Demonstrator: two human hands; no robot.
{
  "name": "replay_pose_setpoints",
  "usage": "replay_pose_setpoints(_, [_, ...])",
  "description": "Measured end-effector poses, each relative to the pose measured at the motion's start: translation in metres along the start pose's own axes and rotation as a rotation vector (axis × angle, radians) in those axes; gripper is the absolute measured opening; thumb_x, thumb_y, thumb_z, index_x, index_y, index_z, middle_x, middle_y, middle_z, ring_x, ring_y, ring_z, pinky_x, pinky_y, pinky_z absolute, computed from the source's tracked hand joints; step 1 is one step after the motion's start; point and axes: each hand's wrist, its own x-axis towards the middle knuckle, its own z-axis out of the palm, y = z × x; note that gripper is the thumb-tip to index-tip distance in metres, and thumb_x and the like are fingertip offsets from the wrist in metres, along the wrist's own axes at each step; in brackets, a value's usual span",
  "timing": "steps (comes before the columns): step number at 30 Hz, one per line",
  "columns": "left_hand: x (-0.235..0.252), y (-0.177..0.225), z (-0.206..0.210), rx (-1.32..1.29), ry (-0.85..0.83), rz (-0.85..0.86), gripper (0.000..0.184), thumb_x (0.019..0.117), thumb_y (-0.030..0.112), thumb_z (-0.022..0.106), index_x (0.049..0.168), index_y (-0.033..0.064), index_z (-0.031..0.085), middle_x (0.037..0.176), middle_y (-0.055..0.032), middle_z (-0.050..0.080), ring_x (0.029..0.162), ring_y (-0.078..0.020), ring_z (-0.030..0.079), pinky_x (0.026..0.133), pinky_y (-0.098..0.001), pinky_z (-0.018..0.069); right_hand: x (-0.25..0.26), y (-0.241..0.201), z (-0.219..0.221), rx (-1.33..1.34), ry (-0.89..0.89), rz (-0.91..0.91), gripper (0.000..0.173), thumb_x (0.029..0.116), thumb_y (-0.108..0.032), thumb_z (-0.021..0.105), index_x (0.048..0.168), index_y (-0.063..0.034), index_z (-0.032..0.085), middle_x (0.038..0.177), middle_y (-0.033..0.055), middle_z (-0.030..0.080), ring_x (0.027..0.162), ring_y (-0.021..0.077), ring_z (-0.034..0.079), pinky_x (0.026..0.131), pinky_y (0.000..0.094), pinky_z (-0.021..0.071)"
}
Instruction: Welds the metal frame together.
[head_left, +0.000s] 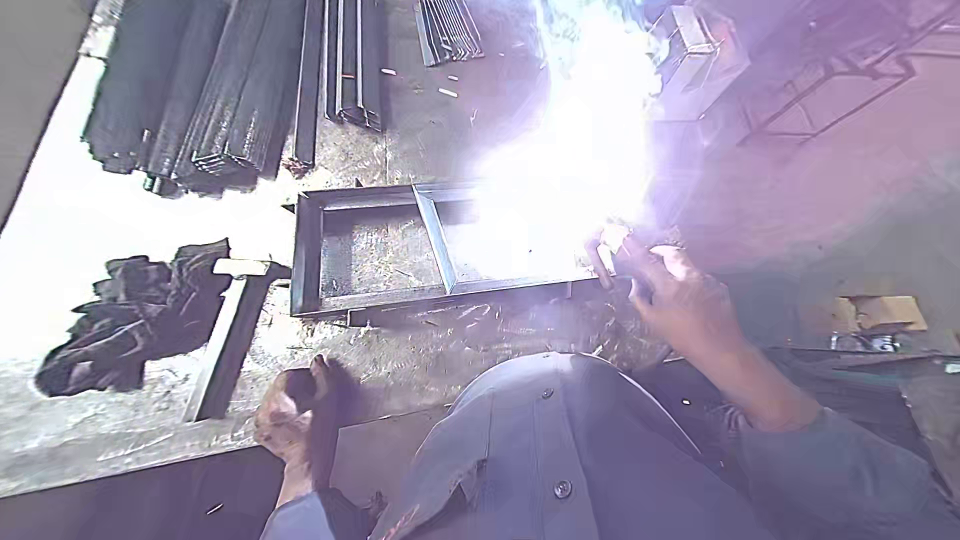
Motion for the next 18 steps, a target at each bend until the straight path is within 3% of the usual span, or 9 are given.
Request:
replay_pose_setpoints(2, [0.000, 0.004, -0.002, 0.015, -0.009, -0.004, 0.054, 0.1022, 0.042, 0.058, 0.112, -0.0095, 0.070, 0.110, -0.0345, 0.069, 0.110, -0.0496, 0.067, 0.098, -0.0650, 0.0460, 0.000, -0.001, -0.001, 0.015, 0.002, 0.006, 0.053, 0.0963, -0.021, 0.061, 0.149, -0.0222, 0.056, 0.123, 0.0257, 0.065, 0.087, 0.0434, 0.071, 0.066, 0.0593, 0.0553])
replay_pose_setpoints(4, [0.002, -0.004, 0.004, 0.039, -0.004, -0.011, 0.054, 0.1017, 0.045, 0.058, 0.111, -0.0060, 0.071, 0.109, -0.0303, 0.071, 0.110, -0.0450, 0.069, 0.099, -0.0627, 0.0473, 0.002, -0.001, 0.000, 0.026, -0.010, 0.011, 0.055, 0.0967, -0.021, 0.061, 0.151, -0.0231, 0.054, 0.121, 0.0254, 0.065, 0.085, 0.0426, 0.070, 0.065, 0.0587, 0.0555])
replay_pose_setpoints(8, [0.005, -0.014, 0.012, 0.037, 0.014, 0.006, 0.053, 0.1012, 0.047, 0.058, 0.105, -0.0041, 0.071, 0.103, -0.0281, 0.072, 0.103, -0.0440, 0.070, 0.092, -0.0647, 0.0497, 0.002, -0.002, -0.001, 0.019, -0.016, 0.017, 0.058, 0.0972, -0.021, 0.062, 0.154, -0.0256, 0.050, 0.115, 0.0249, 0.067, 0.082, 0.0422, 0.070, 0.064, 0.0590, 0.0552])
replay_pose_setpoints(10, [0.004, -0.011, 0.008, 0.028, -0.019, -0.009, 0.054, 0.1017, 0.047, 0.057, 0.111, -0.0044, 0.071, 0.108, -0.0294, 0.071, 0.109, -0.0447, 0.068, 0.096, -0.0647, 0.0477, 0.002, -0.002, 0.000, 0.018, -0.013, 0.020, 0.057, 0.0975, -0.022, 0.060, 0.153, -0.0257, 0.050, 0.119, 0.0253, 0.065, 0.085, 0.0423, 0.070, 0.066, 0.0585, 0.0559])
replay_pose_setpoints(15, [0.003, -0.008, 0.005, 0.034, -0.027, -0.015, 0.054, 0.1019, 0.047, 0.057, 0.112, -0.0053, 0.070, 0.108, -0.0308, 0.071, 0.108, -0.0467, 0.068, 0.095, -0.0657, 0.0476, 0.002, -0.002, -0.001, 0.024, -0.028, 0.030, 0.055, 0.0980, -0.022, 0.060, 0.152, -0.0234, 0.052, 0.122, 0.0255, 0.064, 0.088, 0.0431, 0.070, 0.069, 0.0598, 0.0560])
replay_pose_setpoints(18, [0.004, -0.010, 0.007, 0.074, -0.027, 0.009, 0.056, 0.1035, 0.047, 0.053, 0.111, -0.0060, 0.070, 0.108, -0.0312, 0.071, 0.108, -0.0478, 0.069, 0.095, -0.0667, 0.0482, 0.000, 0.000, -0.002, 0.035, 0.011, -0.003, 0.050, 0.0951, -0.020, 0.063, 0.145, -0.0162, 0.059, 0.108, 0.0251, 0.068, 0.080, 0.0418, 0.070, 0.062, 0.0576, 0.0555])
